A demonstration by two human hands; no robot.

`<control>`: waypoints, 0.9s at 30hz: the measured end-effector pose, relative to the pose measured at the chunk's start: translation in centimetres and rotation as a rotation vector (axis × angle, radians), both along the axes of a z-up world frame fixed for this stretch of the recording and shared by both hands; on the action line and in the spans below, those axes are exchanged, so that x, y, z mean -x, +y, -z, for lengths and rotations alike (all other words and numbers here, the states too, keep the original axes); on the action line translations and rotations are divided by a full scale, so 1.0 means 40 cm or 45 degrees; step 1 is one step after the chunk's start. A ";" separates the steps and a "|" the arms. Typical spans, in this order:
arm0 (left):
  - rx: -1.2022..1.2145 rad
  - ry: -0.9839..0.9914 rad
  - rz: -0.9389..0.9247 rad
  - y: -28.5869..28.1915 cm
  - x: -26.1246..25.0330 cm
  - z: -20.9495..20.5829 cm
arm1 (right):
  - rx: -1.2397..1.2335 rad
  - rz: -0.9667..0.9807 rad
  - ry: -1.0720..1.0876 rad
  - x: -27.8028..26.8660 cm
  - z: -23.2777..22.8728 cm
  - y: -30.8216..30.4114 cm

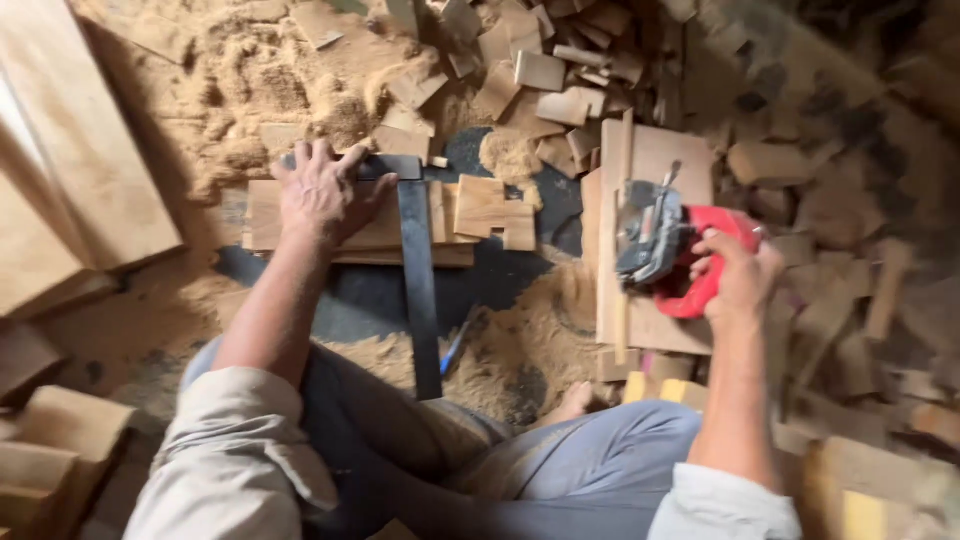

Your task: Cutting wooden boards to size using a hand-held power saw and a try-square for alignment.

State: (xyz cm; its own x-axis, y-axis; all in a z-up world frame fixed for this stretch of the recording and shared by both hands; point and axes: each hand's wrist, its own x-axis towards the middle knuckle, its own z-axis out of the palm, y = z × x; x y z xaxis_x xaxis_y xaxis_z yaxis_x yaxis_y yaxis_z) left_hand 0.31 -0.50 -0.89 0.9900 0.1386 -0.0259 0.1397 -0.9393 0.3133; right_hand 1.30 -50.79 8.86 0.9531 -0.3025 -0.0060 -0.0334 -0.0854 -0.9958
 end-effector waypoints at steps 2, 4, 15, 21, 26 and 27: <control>-0.018 0.008 -0.044 0.021 0.015 -0.005 | -0.020 -0.082 -0.012 -0.023 0.034 -0.024; -0.052 0.020 -0.053 0.021 0.012 -0.003 | -0.045 -0.075 -0.005 -0.043 0.049 -0.031; -0.016 0.075 -0.050 0.006 0.014 -0.045 | 1.447 0.375 -0.498 0.047 -0.055 0.168; -0.040 0.097 -0.037 0.014 0.008 -0.014 | 1.108 -0.780 -0.336 0.002 0.113 0.490; -0.030 0.051 -0.048 0.015 0.016 -0.030 | 1.649 -1.230 0.461 -0.104 0.177 0.654; -0.029 0.053 -0.060 0.017 0.013 -0.025 | 1.652 -1.242 0.455 -0.128 0.167 0.660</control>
State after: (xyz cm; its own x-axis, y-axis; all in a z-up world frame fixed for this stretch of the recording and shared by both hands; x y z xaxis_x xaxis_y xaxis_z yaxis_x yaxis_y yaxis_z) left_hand -0.23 0.18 0.11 0.9804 0.1864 -0.0635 0.1968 -0.9381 0.2849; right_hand 6.42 -24.40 2.19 0.7807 0.3891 -0.4889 0.3308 -0.9212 -0.2048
